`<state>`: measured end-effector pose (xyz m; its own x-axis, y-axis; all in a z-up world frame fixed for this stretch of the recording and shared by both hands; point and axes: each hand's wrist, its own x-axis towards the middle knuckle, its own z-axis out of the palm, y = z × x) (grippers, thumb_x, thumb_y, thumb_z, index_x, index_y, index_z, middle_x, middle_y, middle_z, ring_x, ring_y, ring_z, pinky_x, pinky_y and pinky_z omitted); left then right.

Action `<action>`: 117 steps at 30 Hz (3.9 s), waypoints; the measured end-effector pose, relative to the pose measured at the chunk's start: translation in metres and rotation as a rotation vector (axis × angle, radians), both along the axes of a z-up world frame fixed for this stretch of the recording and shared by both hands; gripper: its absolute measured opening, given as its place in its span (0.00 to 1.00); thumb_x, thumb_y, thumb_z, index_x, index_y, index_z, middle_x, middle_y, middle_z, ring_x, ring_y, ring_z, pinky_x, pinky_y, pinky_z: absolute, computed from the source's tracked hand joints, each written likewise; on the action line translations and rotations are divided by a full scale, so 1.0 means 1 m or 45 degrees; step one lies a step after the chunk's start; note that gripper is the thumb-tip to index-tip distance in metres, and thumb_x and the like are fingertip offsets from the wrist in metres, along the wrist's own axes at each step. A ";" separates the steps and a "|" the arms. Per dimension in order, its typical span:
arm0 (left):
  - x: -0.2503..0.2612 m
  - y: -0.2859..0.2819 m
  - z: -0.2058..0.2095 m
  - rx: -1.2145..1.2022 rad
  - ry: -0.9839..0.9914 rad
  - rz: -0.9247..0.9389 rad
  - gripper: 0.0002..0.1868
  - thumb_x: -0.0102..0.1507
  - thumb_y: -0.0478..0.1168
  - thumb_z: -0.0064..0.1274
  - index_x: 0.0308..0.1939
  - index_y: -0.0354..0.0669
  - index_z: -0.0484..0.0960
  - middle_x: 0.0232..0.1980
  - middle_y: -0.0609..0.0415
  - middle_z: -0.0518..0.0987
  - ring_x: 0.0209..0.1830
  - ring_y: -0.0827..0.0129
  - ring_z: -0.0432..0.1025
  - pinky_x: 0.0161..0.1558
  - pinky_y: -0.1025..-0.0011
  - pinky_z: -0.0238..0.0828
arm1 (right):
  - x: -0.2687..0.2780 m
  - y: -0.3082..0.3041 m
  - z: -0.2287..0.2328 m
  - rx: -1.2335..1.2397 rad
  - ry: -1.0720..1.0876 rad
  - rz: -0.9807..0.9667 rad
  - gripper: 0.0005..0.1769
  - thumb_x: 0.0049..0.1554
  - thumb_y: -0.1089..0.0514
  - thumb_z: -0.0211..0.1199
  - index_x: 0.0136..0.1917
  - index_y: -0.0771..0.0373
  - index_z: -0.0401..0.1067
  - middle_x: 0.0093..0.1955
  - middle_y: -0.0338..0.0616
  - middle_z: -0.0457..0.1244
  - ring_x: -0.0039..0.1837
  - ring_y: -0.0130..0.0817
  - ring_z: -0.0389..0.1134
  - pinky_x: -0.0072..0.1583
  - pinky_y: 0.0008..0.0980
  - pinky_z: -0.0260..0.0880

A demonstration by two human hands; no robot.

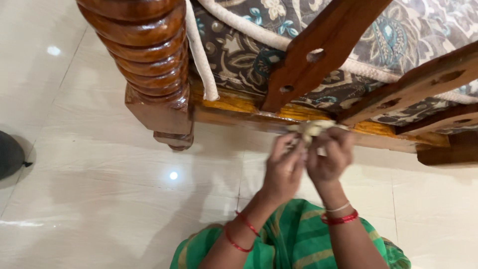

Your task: The person is cleaning a wooden bed frame using a cloth. They wipe various parts of the bed frame, including the legs and the side rails, ensuring thorough coverage.

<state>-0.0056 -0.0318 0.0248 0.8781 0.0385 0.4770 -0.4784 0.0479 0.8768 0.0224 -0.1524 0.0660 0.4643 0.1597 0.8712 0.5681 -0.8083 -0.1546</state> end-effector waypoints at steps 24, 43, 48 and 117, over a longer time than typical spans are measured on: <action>-0.012 -0.006 0.001 -0.193 0.038 0.120 0.21 0.67 0.31 0.55 0.64 0.26 0.75 0.65 0.39 0.75 0.66 0.50 0.73 0.66 0.61 0.71 | 0.003 0.021 0.069 0.736 1.071 -0.277 0.21 0.56 0.53 0.72 0.30 0.71 0.73 0.27 0.42 0.65 0.29 0.22 0.63 0.32 0.26 0.63; -0.004 0.015 -0.007 -0.199 0.054 -0.051 0.22 0.68 0.33 0.54 0.66 0.29 0.74 0.66 0.42 0.73 0.66 0.54 0.73 0.64 0.65 0.74 | 0.014 0.004 0.063 0.661 1.149 -0.171 0.17 0.59 0.60 0.67 0.31 0.72 0.73 0.29 0.46 0.67 0.30 0.26 0.67 0.35 0.26 0.70; -0.004 0.011 -0.008 -0.182 0.017 -0.012 0.22 0.68 0.32 0.55 0.66 0.28 0.74 0.66 0.42 0.73 0.65 0.54 0.73 0.64 0.64 0.72 | 0.012 -0.001 0.058 0.727 1.192 -0.109 0.13 0.58 0.61 0.67 0.34 0.71 0.74 0.31 0.46 0.68 0.32 0.27 0.69 0.36 0.27 0.72; -0.006 -0.266 0.013 0.280 -0.087 -0.292 0.20 0.74 0.38 0.44 0.65 0.25 0.73 0.68 0.32 0.72 0.67 0.40 0.71 0.66 0.58 0.71 | -0.026 -0.233 -0.043 0.694 -0.055 -0.543 0.06 0.60 0.68 0.65 0.51 0.67 0.70 0.53 0.50 0.64 0.57 0.43 0.65 0.58 0.38 0.68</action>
